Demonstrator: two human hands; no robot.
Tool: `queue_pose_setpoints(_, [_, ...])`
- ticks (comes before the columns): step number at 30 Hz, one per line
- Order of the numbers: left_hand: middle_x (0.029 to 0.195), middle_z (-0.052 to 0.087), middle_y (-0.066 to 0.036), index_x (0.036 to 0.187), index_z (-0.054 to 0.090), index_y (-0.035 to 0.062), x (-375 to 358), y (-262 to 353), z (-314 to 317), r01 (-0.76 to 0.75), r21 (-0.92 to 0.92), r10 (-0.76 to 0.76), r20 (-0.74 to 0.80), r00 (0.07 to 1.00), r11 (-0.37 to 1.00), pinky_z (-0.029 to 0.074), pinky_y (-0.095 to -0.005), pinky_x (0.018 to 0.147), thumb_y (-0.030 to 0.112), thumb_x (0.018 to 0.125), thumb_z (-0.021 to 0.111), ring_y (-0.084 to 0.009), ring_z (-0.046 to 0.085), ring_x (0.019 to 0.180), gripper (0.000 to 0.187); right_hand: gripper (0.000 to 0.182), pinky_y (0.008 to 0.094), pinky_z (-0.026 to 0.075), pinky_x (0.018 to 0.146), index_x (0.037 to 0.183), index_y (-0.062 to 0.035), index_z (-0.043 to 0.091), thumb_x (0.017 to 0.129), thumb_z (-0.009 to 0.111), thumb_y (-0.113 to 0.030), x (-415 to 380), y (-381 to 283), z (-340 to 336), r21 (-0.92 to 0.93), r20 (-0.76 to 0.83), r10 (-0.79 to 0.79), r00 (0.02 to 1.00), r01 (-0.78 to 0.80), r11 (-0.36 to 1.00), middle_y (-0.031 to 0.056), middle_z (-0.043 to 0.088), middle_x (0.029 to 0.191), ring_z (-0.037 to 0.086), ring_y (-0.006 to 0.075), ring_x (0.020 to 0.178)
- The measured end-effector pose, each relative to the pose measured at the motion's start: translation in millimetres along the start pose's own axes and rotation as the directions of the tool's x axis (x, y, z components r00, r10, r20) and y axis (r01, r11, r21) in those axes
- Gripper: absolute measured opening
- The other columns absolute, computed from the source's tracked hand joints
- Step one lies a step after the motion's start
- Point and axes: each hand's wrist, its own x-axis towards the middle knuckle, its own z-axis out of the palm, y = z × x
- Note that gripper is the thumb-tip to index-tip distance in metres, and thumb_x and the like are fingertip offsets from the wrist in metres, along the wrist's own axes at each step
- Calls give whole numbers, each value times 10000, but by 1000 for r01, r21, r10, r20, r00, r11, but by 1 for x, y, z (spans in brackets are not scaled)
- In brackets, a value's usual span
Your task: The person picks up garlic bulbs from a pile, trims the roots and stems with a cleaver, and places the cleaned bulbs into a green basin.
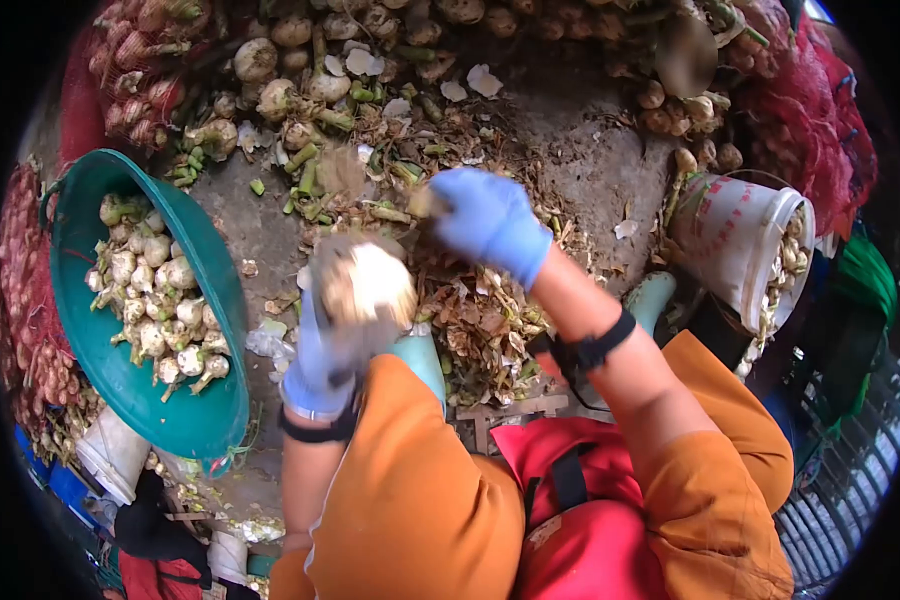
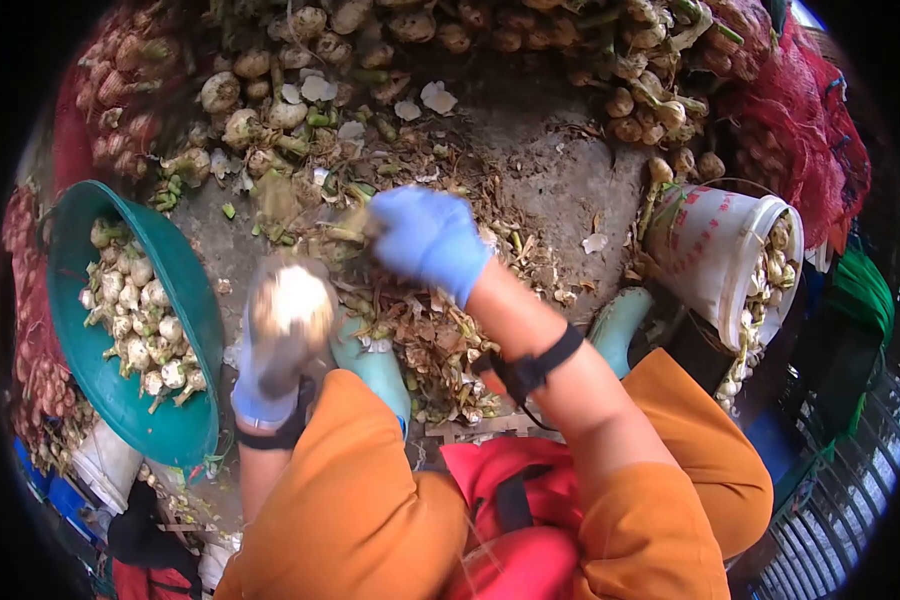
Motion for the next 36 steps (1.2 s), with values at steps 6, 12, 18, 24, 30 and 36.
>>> queue_pose_setpoints(6, [1374,477,-125,1365,419,64,32,12,18,-236,739,233,109,966,631,383,-419,1070,262,791,757,-286,489,1246,694,258,290,476,623,907,-11,660,821,679,-253,-5,7,-1,874,285,174,943,-330,357,14,647,811,563,91,698])
queue_pose_setpoints(12, [1251,568,-126,1308,510,22,18,-9,-19,96,21,-92,-140,986,995,505,-335,898,223,877,651,-224,583,1099,497,258,422,516,757,920,-57,642,776,647,-270,1,-36,-42,226,-64,-301,952,307,925,167,635,864,640,359,895])
queue_pose_setpoints(18, [1147,606,-122,1208,593,3,7,73,-53,-277,-475,263,-97,960,835,516,-273,610,298,981,495,-148,616,901,386,312,422,509,801,945,-104,702,761,598,-333,57,1,-39,-50,259,8,966,5,999,188,671,954,648,353,899])
queue_pose_setpoints(24, [1030,620,-83,1256,557,35,29,41,-50,-170,-624,163,-69,984,763,498,-318,675,505,964,499,-158,612,842,556,365,426,496,834,985,-43,675,741,648,-313,127,-46,29,-107,7,-306,952,305,946,164,638,1037,612,371,968])
queue_pose_setpoints(30, [1157,634,-121,1269,522,7,36,-10,-21,-27,-516,-107,-228,968,856,519,-333,877,452,979,511,-235,628,987,532,275,445,505,776,840,-57,662,724,634,-304,39,-60,3,190,-41,-398,917,398,897,192,634,891,632,375,871])
queue_pose_setpoints(36, [1107,645,-134,1238,528,1,36,-9,-18,-40,95,70,-334,940,995,548,-296,839,38,825,656,-202,641,990,434,270,426,497,759,887,-32,625,772,677,-271,-39,-37,-14,488,228,-43,973,-76,870,187,613,907,618,367,874])
